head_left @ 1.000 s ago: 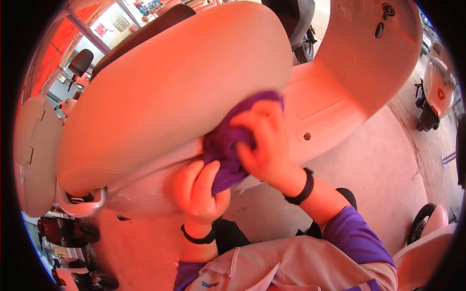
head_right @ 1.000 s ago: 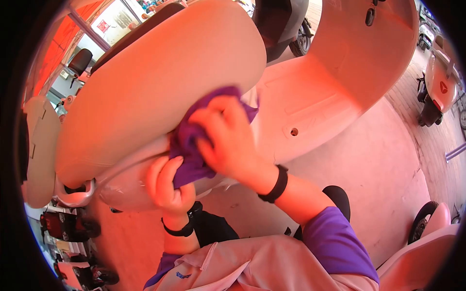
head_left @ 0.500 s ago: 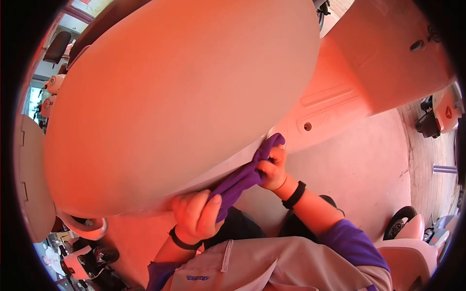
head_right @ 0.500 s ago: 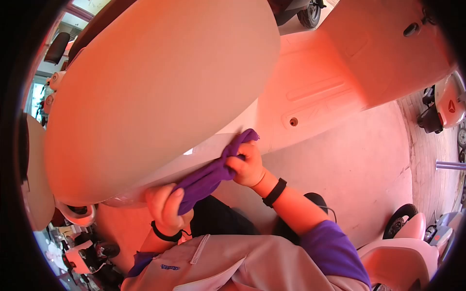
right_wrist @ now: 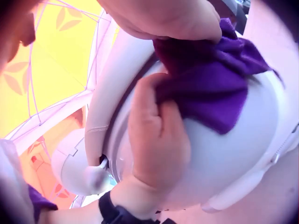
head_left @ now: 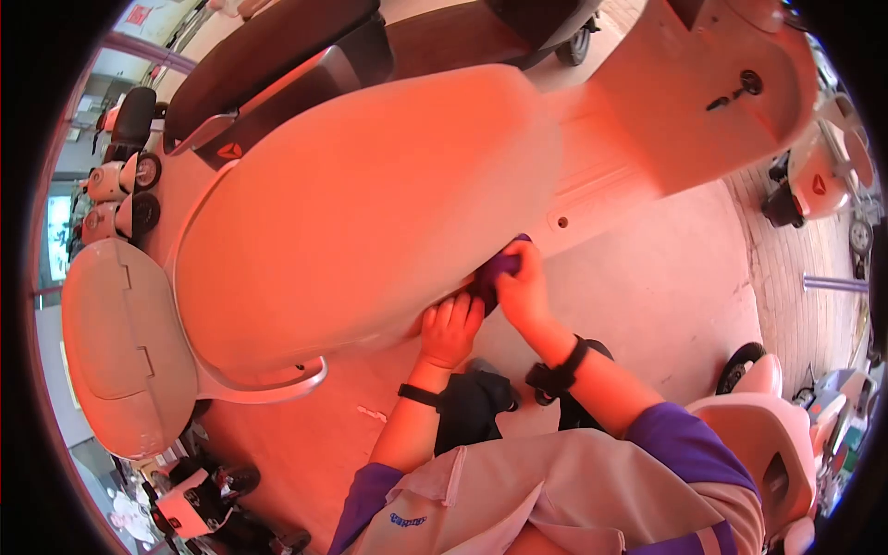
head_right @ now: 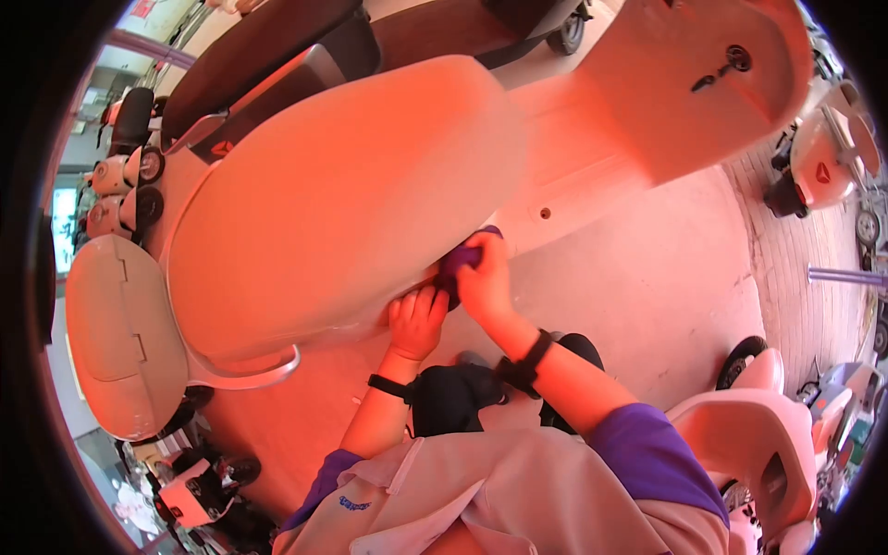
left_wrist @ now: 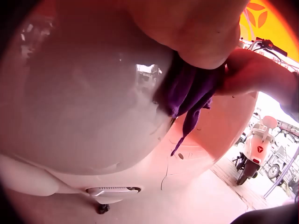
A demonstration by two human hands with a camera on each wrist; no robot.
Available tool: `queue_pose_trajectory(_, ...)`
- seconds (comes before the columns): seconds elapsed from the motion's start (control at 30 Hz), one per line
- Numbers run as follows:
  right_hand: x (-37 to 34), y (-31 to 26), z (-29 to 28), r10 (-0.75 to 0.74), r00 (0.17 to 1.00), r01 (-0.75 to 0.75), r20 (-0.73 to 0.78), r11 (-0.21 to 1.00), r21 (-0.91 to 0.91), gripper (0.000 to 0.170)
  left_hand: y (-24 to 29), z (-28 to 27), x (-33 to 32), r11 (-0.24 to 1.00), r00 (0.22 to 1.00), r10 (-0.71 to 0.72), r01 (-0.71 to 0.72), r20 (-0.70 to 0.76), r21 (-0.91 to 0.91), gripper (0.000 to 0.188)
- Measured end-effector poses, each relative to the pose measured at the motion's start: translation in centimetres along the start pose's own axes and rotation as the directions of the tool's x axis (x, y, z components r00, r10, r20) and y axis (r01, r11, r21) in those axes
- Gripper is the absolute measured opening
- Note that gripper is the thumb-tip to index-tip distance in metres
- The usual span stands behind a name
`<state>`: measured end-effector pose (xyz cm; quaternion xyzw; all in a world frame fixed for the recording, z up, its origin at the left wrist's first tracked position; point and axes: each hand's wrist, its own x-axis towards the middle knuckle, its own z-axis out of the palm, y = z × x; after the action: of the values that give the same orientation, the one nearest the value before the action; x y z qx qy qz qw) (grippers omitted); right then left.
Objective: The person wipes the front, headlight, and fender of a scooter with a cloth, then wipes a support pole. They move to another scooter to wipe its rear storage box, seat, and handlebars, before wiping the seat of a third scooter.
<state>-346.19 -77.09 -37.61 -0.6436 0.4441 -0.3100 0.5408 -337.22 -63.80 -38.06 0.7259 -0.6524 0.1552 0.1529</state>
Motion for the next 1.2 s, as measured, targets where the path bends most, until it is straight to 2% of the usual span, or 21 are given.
queue_pose_trajectory(0.07, 0.1, 0.5, 3.3, -0.040, 0.981, 0.010, -0.188, 0.987, -0.159, 0.037, -0.8, -2.5, -0.5, 0.994, 0.988, 0.009, 0.008, 0.152, -0.112, 0.032)
queue_pose_trajectory(0.1, 0.3, 0.4, 3.6, 0.040, 0.980, -0.066, -0.195, 0.989, -0.129, 0.030, -0.8, -4.4, -0.4, 0.972, 0.962, -0.073, 0.128, 0.262, -0.199, 0.034)
queue_pose_trajectory(0.13, 0.3, -2.2, 2.5, 0.253, 0.967, -0.253, -0.022, 0.967, -0.019, 0.030, -1.2, -6.3, -0.6, 0.941, 0.931, -0.179, 0.256, 0.318, -0.221, 0.035)
queue_pose_trajectory(0.17, -0.1, -4.8, 0.9, 0.433, 0.885, -0.447, 0.174, 0.893, 0.055, 0.029, -1.7, -8.5, -1.0, 0.895, 0.884, -0.276, 0.379, 0.378, -0.234, 0.037)
queue_pose_trajectory(0.2, -0.5, -7.1, -0.5, 0.563, 0.738, -0.632, 0.371, 0.770, 0.088, 0.028, -2.3, -10.9, -1.3, 0.836, 0.822, -0.358, 0.494, 0.443, -0.240, 0.039)
queue_pose_trajectory(0.27, -2.7, -9.6, -3.4, 0.285, 0.829, -0.413, 0.481, 0.893, 0.181, 0.030, -2.4, -17.2, 0.0, 0.820, 0.866, -0.412, 0.488, 0.282, -0.300, 0.044)
queue_pose_trajectory(0.3, -3.3, -11.0, -5.2, 0.131, 0.848, -0.286, 0.514, 0.929, 0.234, 0.030, -1.9, -20.3, 1.3, 0.711, 0.800, -0.519, 0.599, 0.300, -0.368, 0.044)
queue_pose_trajectory(0.37, -3.5, -16.1, -10.3, 0.024, 0.909, -0.123, 0.417, 0.970, 0.211, 0.031, -0.3, -25.1, 4.5, 0.433, 0.629, -0.682, 0.759, 0.374, -0.487, 0.043)
queue_pose_trajectory(0.4, -3.5, -18.4, -13.0, -0.030, 0.928, -0.044, 0.371, 0.981, 0.191, 0.032, 0.5, -26.2, 6.5, 0.462, 0.674, -0.650, 0.718, 0.351, -0.521, 0.041)
queue_pose_trajectory(0.47, -2.6, -21.7, -17.9, -0.020, 0.953, -0.049, 0.302, 0.974, 0.220, 0.026, 2.3, -27.7, 10.3, 0.511, 0.755, -0.579, 0.630, 0.307, -0.585, 0.036)
queue_pose_trajectory(0.57, -0.4, -25.5, -26.6, 0.028, 0.974, -0.089, 0.225, 0.960, 0.265, 0.024, 7.0, -30.3, 18.4, 0.571, 0.753, -0.527, 0.657, 0.394, -0.492, 0.031)
queue_pose_trajectory(0.67, 0.3, -28.1, -34.5, -0.298, 0.953, 0.300, -0.057, 0.954, 0.014, 0.028, 10.8, -30.9, 24.0, 0.711, 0.879, -0.370, 0.476, 0.300, -0.518, 0.028)
queue_pose_trajectory(0.7, 0.0, -29.5, -36.5, -0.329, 0.938, 0.326, -0.108, 0.944, -0.045, 0.027, 11.7, -30.1, 25.1, 0.778, 0.939, -0.290, 0.344, 0.185, -0.525, 0.024)
queue_pose_trajectory(0.77, -0.9, -31.5, -39.4, -0.379, 0.904, 0.354, -0.197, 0.923, -0.152, 0.027, 14.7, -31.5, 28.1, 0.541, 0.881, -0.271, 0.472, 0.387, -0.696, 0.024)
queue_pose_trajectory(0.8, -0.6, -30.8, -40.0, -0.349, 0.911, 0.344, -0.222, 0.937, -0.061, 0.026, 15.8, -31.8, 29.5, 0.404, 0.843, -0.231, 0.537, 0.486, -0.740, 0.025)
queue_pose_trajectory(0.87, 0.3, -28.7, -40.4, -0.270, 0.925, 0.313, -0.267, 0.941, 0.132, 0.023, 16.4, -29.4, 31.3, 0.218, 0.874, -0.090, 0.484, 0.477, -0.847, 0.027)
queue_pose_trajectory(0.9, 0.3, -29.0, -40.8, -0.269, 0.923, 0.306, -0.274, 0.947, 0.100, 0.023, 16.6, -28.3, 32.1, 0.115, 0.885, -0.018, 0.464, 0.466, -0.878, 0.028)
queue_pose_trajectory(1.0, 0.7, -32.6, -43.3, -0.266, 0.913, 0.282, -0.308, 0.959, 0.005, 0.025, 18.3, -28.2, 36.6, -0.046, 0.911, 0.034, 0.412, 0.411, -0.910, 0.033)
queue_pose_trajectory(1.1, 2.1, -37.5, -46.7, -0.326, 0.890, 0.304, -0.321, 0.946, -0.116, 0.028, 19.5, -28.6, 42.8, -0.159, 0.981, 0.022, 0.191, 0.190, -0.969, 0.036)
queue_pose_trajectory(1.17, 3.0, -41.0, -48.9, -0.456, 0.830, 0.362, -0.320, 0.878, -0.312, 0.029, 20.6, -29.6, 47.3, -0.092, 0.998, 0.047, 0.055, 0.051, -0.994, 0.039)
queue_pose_trajectory(1.2, 4.1, -42.5, -50.1, -0.455, 0.812, 0.313, -0.366, 0.868, -0.385, 0.027, 21.2, -29.6, 49.7, -0.066, 0.998, 0.060, -0.023, -0.027, -0.998, 0.040)
